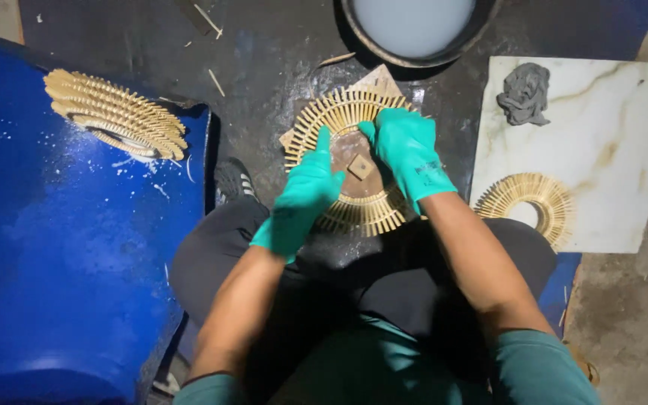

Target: Finishing the edges of a circular bamboo basket base using a metal scraping tool.

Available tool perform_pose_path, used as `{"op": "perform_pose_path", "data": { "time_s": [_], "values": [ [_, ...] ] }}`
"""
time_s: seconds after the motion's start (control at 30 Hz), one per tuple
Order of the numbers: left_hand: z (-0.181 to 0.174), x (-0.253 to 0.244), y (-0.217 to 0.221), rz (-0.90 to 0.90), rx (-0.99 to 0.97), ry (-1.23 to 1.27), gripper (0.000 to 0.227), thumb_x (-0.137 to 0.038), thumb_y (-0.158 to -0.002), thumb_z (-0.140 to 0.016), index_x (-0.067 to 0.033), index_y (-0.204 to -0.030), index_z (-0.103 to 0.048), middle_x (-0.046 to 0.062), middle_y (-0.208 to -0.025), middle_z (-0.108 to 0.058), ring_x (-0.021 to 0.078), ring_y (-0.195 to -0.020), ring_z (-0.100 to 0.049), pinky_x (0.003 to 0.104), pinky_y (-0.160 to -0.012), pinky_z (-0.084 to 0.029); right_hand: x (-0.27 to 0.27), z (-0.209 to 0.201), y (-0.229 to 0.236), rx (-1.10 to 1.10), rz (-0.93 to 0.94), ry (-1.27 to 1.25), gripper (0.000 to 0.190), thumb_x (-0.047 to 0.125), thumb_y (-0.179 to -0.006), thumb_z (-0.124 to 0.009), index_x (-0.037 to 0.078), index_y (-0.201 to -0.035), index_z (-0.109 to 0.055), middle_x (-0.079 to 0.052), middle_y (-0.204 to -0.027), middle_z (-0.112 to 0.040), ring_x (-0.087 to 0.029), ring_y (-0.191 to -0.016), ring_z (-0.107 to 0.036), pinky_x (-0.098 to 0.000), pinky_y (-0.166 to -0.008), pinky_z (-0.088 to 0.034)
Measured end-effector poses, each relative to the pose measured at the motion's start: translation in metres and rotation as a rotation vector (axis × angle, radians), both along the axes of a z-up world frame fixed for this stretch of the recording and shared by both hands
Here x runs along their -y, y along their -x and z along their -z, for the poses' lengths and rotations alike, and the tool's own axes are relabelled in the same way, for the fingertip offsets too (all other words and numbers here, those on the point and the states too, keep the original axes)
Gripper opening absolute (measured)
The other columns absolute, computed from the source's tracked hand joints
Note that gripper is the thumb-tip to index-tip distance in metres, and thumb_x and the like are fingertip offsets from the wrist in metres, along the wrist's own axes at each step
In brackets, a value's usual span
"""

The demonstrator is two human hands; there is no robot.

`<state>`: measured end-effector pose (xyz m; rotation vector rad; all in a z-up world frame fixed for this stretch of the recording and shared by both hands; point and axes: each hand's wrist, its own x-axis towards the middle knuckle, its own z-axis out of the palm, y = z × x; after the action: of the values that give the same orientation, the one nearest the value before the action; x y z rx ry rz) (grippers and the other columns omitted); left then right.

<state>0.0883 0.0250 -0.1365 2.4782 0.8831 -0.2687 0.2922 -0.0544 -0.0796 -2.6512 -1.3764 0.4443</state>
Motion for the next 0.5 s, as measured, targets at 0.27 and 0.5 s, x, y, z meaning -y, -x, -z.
{"op": "perform_pose_path", "data": {
  "time_s": [0.27, 0.5],
  "values": [
    [-0.019, 0.011, -0.004, 0.037, 0.188, -0.031, 0.099, -0.037, -0.092, -0.071, 0.0111, -0.159, -0.017, 0.024, -0.094, -0.063, 0.0328, -0.072, -0.064, 0.049, -0.063, -0.053, 0.000, 0.039, 0.005, 0.034, -0.013, -0.083, 0.039, 0.046, -0.095, -0.072, 0.009, -0.083, -0.076, -0.022, -0.085, -0.072, -0.043, -0.078, -0.070, -0.0547, -0.067, -0.054],
    [-0.022, -0.013, 0.001, -0.038, 0.212, 0.169, 0.096, -0.035, -0.089, -0.067, 0.0073, -0.160, -0.017, 0.028, -0.107, -0.067, 0.0422, -0.092, -0.067, 0.051, -0.083, -0.054, 0.014, 0.007, -0.030, -0.011, -0.062, -0.192, 0.040, 0.045, -0.094, -0.075, 0.006, -0.085, -0.074, -0.022, -0.087, -0.072, -0.043, -0.079, -0.069, -0.0547, -0.068, -0.053]
  ]
}}
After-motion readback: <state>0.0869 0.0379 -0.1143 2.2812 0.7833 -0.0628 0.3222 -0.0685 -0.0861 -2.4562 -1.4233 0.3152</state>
